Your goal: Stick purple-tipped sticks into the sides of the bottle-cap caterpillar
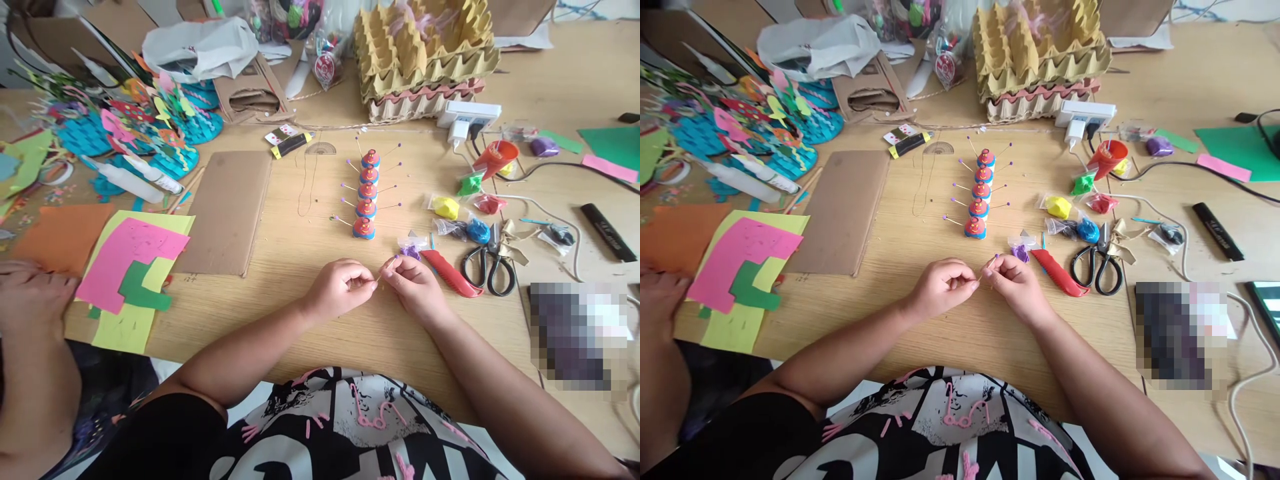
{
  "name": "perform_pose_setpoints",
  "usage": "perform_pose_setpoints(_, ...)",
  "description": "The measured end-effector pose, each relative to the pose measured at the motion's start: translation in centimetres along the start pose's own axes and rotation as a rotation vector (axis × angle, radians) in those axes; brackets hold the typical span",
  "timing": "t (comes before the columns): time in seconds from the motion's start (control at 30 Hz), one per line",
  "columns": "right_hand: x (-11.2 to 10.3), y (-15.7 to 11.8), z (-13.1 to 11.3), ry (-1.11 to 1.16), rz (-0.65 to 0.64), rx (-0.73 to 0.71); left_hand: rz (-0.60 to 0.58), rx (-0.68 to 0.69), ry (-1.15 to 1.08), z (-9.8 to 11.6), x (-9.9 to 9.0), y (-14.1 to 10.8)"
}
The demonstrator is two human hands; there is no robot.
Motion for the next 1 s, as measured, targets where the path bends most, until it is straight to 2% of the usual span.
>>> perform_pose_setpoints(0.1, -0.2, 0.1, -0.4, -0.001, 0.054, 0.009, 0.054, -0.011, -0.001, -0.4, -0.7, 0.2)
perform_pose_setpoints(0.2, -0.5, 0.2, -1.2, 0.066, 0.156, 0.038, 0.295, -0.020, 0.076, -0.8, -3.1, 0.3)
perform_pose_setpoints(0.27, -0.8, 0.3, -1.9, 0.138, 0.213, 0.065, 0.438, -0.024, 0.207, -0.6, -4.8, 0.1)
perform_pose_setpoints(0.33, -1.0, 0.5, -2.4, 0.213, 0.249, 0.090, 0.488, 0.014, 0.364, 0.6, -6.2, 0.2)
perform_pose_setpoints(0.37, -1.1, 0.7, -2.6, 0.251, 0.258, 0.101, 0.458, 0.045, 0.460, 1.4, -6.6, 0.4)
perform_pose_setpoints(0.47, -0.9, 1.6, -2.8, 0.337, 0.239, 0.127, 0.232, 0.087, 0.732, 3.7, -6.9, 1.6)
perform_pose_setpoints(0.53, -0.3, 2.5, -2.7, 0.351, 0.202, 0.129, 0.098, 0.052, 0.821, 4.5, -7.0, 2.9)
perform_pose_setpoints(0.6, 0.2, 3.5, -2.4, 0.331, 0.187, 0.119, 0.015, 0.035, 0.857, 4.9, -6.8, 4.4)
perform_pose_setpoints(0.7, -0.4, 4.8, -2.1, 0.258, 0.262, 0.045, -0.034, 0.027, 0.905, 4.6, -5.8, 6.6)
perform_pose_setpoints(0.8, -2.0, 5.6, -2.3, 0.093, 0.350, -0.081, -0.075, 0.000, 0.946, 3.8, -4.3, 8.1)
perform_pose_setpoints(0.9, -3.6, 6.0, -2.6, -0.115, 0.392, -0.163, -0.145, -0.050, 1.038, 3.0, -3.2, 8.9)
perform_pose_setpoints(1.0, -4.1, 6.3, -2.7, -0.279, 0.388, -0.187, -0.219, -0.086, 1.124, 2.6, -2.7, 9.3)
Point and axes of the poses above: each hand's wrist, its own y-axis towards the middle knuckle, its own x-axis out of the palm, z = x × y, the point moved 6 cm from there along y, towards the middle knuckle, and after that the axes turned 5 degrees about -z, right-handed, at the moved point
